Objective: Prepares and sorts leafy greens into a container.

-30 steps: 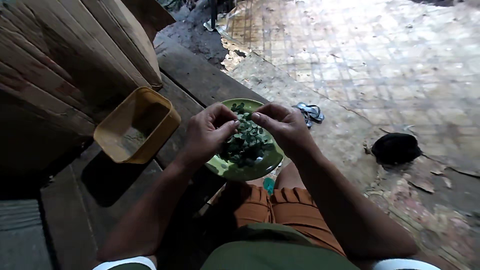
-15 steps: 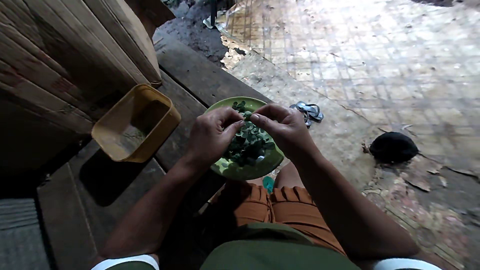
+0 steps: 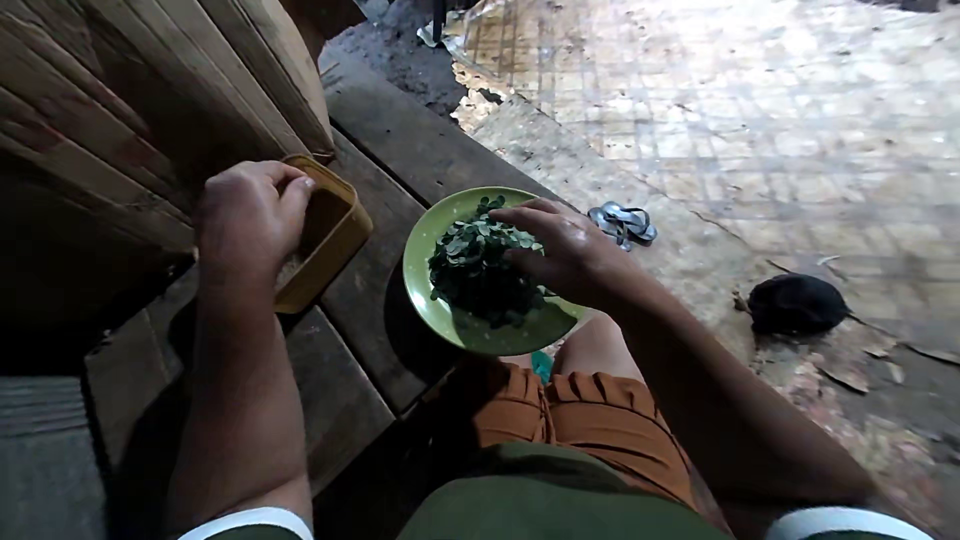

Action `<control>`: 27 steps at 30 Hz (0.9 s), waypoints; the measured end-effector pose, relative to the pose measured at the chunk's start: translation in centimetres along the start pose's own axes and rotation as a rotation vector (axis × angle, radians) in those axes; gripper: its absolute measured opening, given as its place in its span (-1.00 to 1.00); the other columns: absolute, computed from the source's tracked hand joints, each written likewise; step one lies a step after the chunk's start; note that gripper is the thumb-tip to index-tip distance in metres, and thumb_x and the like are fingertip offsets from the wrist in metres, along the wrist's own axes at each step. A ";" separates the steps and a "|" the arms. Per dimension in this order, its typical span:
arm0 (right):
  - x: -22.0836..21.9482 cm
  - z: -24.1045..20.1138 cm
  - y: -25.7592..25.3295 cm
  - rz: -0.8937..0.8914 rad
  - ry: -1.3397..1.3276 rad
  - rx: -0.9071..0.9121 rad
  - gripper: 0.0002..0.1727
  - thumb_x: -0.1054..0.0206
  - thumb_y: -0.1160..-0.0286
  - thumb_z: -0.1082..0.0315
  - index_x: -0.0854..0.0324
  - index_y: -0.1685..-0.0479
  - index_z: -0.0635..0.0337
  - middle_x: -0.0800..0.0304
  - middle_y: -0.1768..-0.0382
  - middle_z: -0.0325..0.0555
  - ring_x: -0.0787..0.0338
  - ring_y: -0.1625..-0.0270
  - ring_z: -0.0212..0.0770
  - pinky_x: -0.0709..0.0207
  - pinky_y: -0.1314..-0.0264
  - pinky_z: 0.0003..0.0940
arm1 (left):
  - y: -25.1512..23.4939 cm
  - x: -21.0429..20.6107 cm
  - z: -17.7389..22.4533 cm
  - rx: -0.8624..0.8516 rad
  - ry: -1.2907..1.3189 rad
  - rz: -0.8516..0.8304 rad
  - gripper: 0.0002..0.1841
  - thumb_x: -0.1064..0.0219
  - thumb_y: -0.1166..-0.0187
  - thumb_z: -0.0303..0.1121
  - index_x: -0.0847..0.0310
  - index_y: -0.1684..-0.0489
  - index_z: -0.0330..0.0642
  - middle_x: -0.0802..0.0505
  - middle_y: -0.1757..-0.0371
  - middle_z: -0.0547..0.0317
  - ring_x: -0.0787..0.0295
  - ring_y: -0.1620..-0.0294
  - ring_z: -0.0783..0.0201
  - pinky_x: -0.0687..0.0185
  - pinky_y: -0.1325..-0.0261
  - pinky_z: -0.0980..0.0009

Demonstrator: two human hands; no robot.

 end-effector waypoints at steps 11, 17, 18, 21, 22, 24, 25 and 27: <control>1.2 1.7 1.6 0.172 0.220 -0.080 -0.77 -0.32 -0.64 0.31 -0.82 -0.12 0.08 -0.85 -0.01 0.05 -0.80 -0.15 0.11 -0.50 -0.28 0.27 | 4.0 -8.9 10.6 -0.607 0.273 -0.244 -0.67 -0.29 -0.69 -0.12 -0.84 -0.08 -0.15 -0.79 -0.36 -0.02 -0.60 -0.50 -0.08 -0.36 -0.55 -0.23; 2.0 2.5 3.1 0.231 0.158 -0.121 -0.77 -0.34 -0.62 0.32 -0.83 -0.11 0.12 -0.85 0.04 0.03 -0.81 -0.06 0.09 -0.50 -0.25 0.28 | 3.5 -10.2 12.0 -0.570 0.189 -0.256 -0.80 -0.35 -0.63 -0.24 -0.83 0.15 -0.16 -0.82 -0.26 0.03 -0.64 -0.41 -0.07 -0.31 -0.55 -0.22; 2.1 2.4 3.2 0.233 0.134 -0.127 -0.77 -0.34 -0.63 0.31 -0.83 -0.12 0.11 -0.85 0.05 0.02 -0.81 -0.05 0.08 -0.50 -0.24 0.29 | 3.3 -9.8 11.8 -0.572 0.233 -0.245 -0.79 -0.34 -0.64 -0.25 -0.84 0.14 -0.17 -0.83 -0.24 0.02 -0.66 -0.39 -0.06 -0.35 -0.52 -0.22; 2.3 2.3 3.2 0.229 0.044 -0.102 -0.77 -0.32 -0.64 0.33 -0.82 -0.11 0.11 -0.85 0.06 -0.03 -0.82 -0.04 -0.01 -0.54 -0.23 0.23 | 2.7 -7.7 11.2 -0.514 0.420 -0.257 -0.76 -0.32 -0.67 -0.21 -0.83 0.10 -0.17 -0.82 -0.25 0.08 -0.67 -0.38 0.13 -0.49 -0.45 0.00; 2.2 2.4 3.0 0.229 0.022 -0.073 -0.78 -0.32 -0.64 0.33 -0.82 -0.09 0.11 -0.86 0.06 -0.06 -0.83 -0.03 -0.07 -0.61 -0.19 0.11 | 2.7 -7.1 11.0 -0.482 0.477 -0.264 -0.77 -0.32 -0.67 -0.21 -0.82 0.10 -0.15 -0.81 -0.24 0.12 -0.67 -0.36 0.24 -0.52 -0.44 0.13; 1.9 2.2 2.6 0.215 -0.019 -0.008 -0.78 -0.33 -0.63 0.34 -0.81 -0.10 0.12 -0.88 0.05 -0.09 -0.86 -0.03 -0.17 -0.70 -0.18 -0.09 | 2.7 -6.4 10.6 -0.431 0.549 -0.264 -0.80 -0.33 -0.67 -0.22 -0.81 0.11 -0.12 -0.82 -0.22 0.19 -0.69 -0.32 0.39 -0.55 -0.41 0.27; 1.6 2.1 2.3 0.184 -0.030 0.004 -0.76 -0.34 -0.61 0.34 -0.80 -0.13 0.12 -0.88 0.02 -0.08 -0.86 -0.06 -0.16 -0.70 -0.22 -0.07 | 2.7 -6.2 10.4 -0.421 0.571 -0.266 -0.80 -0.33 -0.67 -0.22 -0.81 0.11 -0.11 -0.82 -0.21 0.21 -0.69 -0.31 0.42 -0.55 -0.42 0.30; 0.9 1.6 1.6 0.090 -0.012 -0.011 -0.66 -0.42 -0.56 0.30 -0.75 -0.28 0.08 -0.86 -0.07 -0.05 -0.83 -0.14 -0.07 -0.64 -0.29 0.07 | 2.7 -6.3 10.2 -0.403 0.599 -0.288 -0.81 -0.32 -0.68 -0.22 -0.81 0.10 -0.09 -0.82 -0.20 0.24 -0.68 -0.31 0.46 -0.55 -0.41 0.33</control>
Point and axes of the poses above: each hand's wrist, its own y-axis away from the middle knuckle, its own x-axis out of the back of the hand, z = x × y, the point moved 5 cm from there along -y, towards the middle knuckle
